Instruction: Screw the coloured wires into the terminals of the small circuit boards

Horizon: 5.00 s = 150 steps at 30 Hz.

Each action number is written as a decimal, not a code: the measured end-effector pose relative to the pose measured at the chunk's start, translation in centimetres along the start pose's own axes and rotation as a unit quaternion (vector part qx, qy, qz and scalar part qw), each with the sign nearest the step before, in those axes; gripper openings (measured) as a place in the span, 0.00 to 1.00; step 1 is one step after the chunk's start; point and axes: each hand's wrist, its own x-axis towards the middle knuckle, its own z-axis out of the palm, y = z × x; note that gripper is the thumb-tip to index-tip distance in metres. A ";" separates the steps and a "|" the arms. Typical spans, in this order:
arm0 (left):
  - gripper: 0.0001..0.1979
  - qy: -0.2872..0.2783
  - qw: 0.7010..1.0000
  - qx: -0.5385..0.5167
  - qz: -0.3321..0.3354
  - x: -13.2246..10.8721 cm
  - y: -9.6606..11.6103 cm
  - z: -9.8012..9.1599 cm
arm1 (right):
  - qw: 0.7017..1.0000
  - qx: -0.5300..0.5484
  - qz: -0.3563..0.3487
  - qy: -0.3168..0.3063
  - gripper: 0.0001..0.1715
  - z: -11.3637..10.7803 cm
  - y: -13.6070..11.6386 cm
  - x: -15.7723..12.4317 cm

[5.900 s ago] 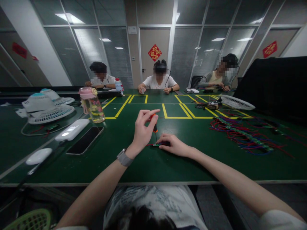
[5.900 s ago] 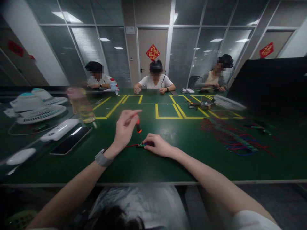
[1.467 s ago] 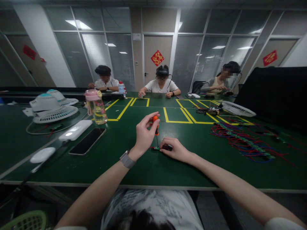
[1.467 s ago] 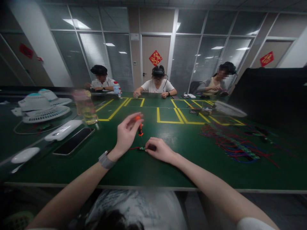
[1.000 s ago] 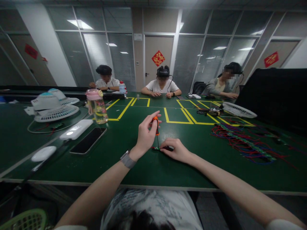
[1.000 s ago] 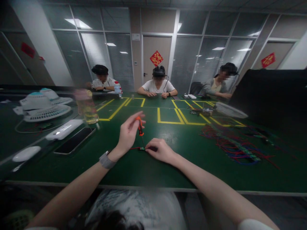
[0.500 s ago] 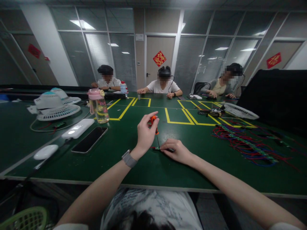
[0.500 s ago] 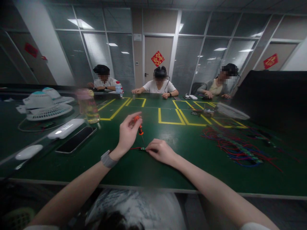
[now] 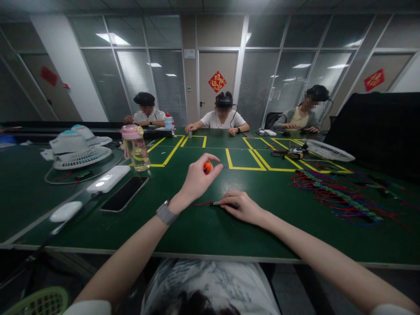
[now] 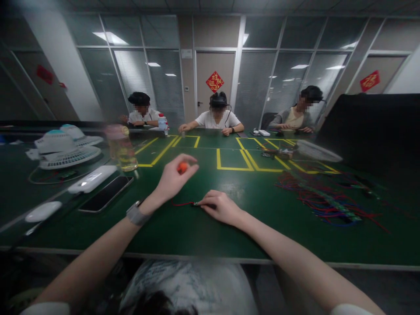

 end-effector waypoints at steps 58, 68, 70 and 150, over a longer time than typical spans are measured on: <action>0.13 -0.049 0.968 0.228 0.095 -1.8 -3.1 -2.9 | 0.947 0.231 0.221 0.044 0.13 -2.7 -0.4 -2.2; 0.15 -0.090 0.960 0.246 0.097 -2.1 -3.6 -2.3 | 0.895 0.057 0.395 0.202 0.24 -10.2 0.7 -15.3; 0.15 -0.099 0.957 0.258 0.089 -2.1 -3.8 -2.2 | 0.878 0.040 0.425 0.216 0.25 -11.8 1.2 -17.8; 0.16 -0.134 0.945 0.281 0.096 -2.5 -3.7 -1.8 | 0.899 -0.246 0.350 0.098 0.17 -17.3 4.6 -23.3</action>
